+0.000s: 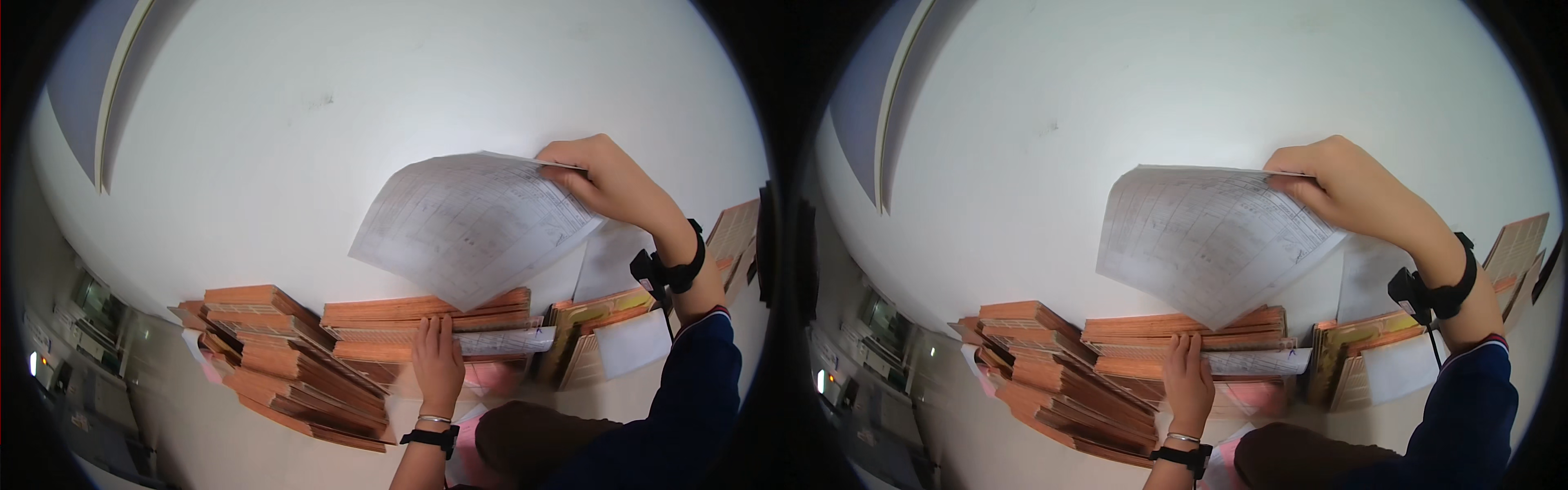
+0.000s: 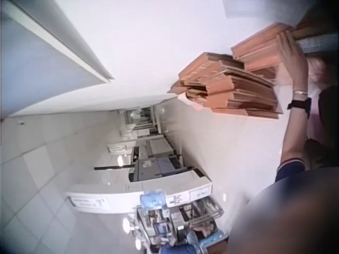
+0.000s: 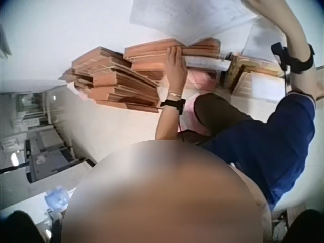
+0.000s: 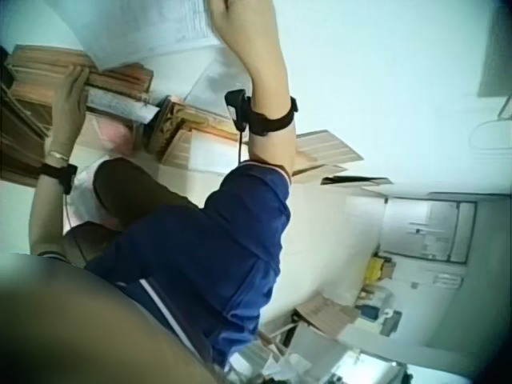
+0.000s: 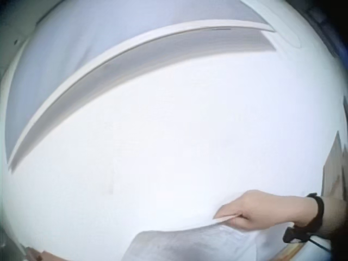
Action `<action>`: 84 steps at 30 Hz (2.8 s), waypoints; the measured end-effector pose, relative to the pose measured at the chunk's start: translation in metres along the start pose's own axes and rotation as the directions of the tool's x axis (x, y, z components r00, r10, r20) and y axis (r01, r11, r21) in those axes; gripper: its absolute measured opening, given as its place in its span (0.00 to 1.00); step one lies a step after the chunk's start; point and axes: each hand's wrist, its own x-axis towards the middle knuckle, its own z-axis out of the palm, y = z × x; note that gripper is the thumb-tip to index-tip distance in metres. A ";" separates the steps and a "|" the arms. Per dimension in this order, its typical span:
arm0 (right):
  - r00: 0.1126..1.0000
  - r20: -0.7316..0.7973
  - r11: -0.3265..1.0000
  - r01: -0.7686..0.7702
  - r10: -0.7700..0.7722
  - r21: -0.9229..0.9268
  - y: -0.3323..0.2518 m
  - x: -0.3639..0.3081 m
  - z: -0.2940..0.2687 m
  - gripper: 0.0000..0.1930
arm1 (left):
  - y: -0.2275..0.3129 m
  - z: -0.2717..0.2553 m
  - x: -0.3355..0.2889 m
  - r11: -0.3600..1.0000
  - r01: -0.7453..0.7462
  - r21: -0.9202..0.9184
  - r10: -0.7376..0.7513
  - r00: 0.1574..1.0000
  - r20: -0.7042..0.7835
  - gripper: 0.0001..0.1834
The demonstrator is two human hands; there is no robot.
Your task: Organize and sort metallic substrate sheets on a fabrication floor by matching them with paperwork.
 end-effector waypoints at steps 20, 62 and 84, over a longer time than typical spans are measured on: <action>0.993 0.076 0.996 -0.089 0.088 -0.001 -0.008 0.000 -0.006 0.10 | 0.003 -0.006 -0.008 0.999 -0.031 -0.022 0.029 0.995 -0.090 0.18; 0.977 0.156 0.987 -0.156 0.149 0.036 -0.007 -0.006 0.007 0.13 | 0.012 -0.014 -0.037 1.000 0.018 -0.007 -0.019 0.990 -0.137 0.20; 0.801 0.198 0.824 0.557 -0.565 0.101 -0.167 -0.126 0.301 0.19 | -0.083 -0.135 -0.563 0.338 0.940 0.034 -0.932 0.330 0.149 0.17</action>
